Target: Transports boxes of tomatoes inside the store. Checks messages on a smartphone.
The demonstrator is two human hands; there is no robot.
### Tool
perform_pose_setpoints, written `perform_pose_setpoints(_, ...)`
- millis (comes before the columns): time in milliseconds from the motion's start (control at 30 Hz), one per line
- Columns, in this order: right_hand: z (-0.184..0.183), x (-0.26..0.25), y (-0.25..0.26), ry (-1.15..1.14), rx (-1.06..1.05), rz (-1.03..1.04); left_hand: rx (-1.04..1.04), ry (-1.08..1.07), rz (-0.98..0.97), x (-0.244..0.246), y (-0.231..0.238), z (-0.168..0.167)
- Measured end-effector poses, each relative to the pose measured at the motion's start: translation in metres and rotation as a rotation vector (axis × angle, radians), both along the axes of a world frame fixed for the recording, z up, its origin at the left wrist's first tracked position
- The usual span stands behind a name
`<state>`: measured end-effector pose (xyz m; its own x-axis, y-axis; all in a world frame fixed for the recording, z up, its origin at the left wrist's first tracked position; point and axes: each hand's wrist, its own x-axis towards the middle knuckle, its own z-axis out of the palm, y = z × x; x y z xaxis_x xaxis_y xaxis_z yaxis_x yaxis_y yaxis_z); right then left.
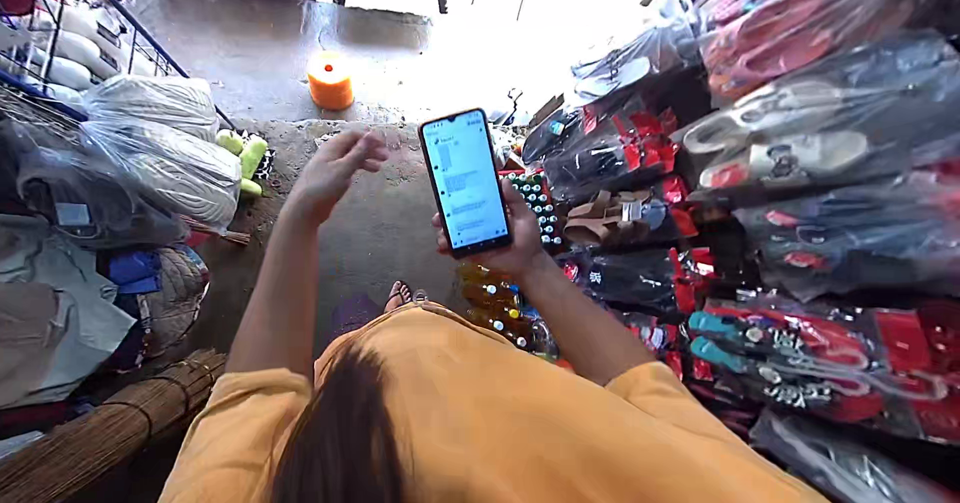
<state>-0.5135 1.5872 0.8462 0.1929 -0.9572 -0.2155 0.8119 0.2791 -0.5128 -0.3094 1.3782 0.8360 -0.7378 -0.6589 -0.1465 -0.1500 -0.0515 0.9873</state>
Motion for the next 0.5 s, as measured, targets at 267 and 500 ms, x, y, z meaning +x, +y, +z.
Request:
perform_pose_setpoints(267, 0.038, -0.07, -0.141, 0.033, -0.091, -0.037, 0.408, -0.585, 0.551, 0.124, -0.011, -0.136)
perform_pose_setpoints(500, 0.04, -0.075, -0.255, -0.038, -0.236, -0.16, 0.577, -0.766, 0.564, 0.108, -0.099, -0.18)
